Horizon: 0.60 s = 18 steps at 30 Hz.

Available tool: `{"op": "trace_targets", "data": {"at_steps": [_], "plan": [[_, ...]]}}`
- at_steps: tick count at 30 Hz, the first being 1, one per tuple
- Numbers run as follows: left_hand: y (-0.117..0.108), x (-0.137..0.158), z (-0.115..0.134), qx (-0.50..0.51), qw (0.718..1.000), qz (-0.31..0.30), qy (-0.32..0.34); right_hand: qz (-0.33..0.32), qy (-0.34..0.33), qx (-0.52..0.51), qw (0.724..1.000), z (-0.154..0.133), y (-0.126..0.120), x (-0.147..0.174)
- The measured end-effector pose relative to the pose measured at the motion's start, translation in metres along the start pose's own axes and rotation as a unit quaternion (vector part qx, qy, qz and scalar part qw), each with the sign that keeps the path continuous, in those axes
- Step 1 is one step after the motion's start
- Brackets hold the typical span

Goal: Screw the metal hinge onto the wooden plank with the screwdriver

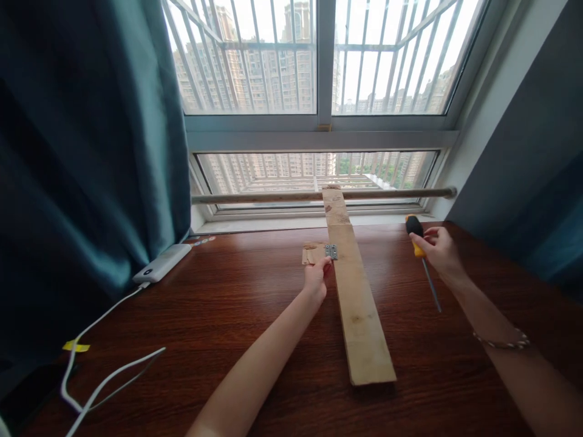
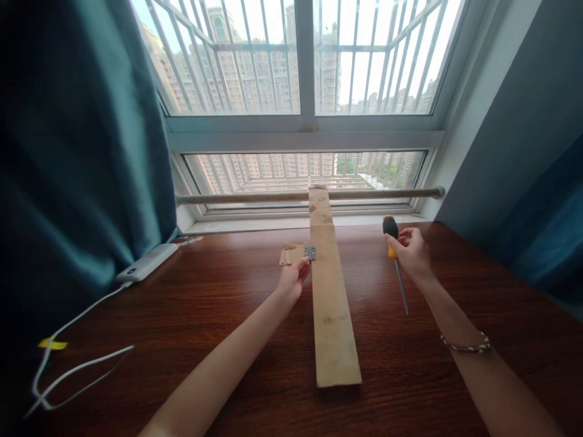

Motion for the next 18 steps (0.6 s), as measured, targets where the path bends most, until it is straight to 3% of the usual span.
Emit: {"op": "trace_targets", "data": {"at_steps": [3,8,18], "plan": [[0.0,-0.001,0.0,-0.004,1.0,-0.002,-0.001,-0.066,0.025,0.171,0.983,0.053,-0.019,0.004],[-0.002,-0.005,-0.002,-0.016,1.0,0.007,-0.011,-0.146,0.036,0.284,0.947,0.107,-0.047,0.01],[-0.002,-0.005,-0.004,0.002,1.0,0.0,-0.004,-0.209,0.039,0.357,0.91,0.133,-0.054,0.009]]}}
Point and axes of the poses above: each hand's wrist, its own x-axis away from the middle knuckle, its own y-axis out of the palm, z = x × y, the point moved 3 cm from there along -x, towards the middle knuckle, and after that the axes turned 14 degrees about -x, right-handed, at the moved point
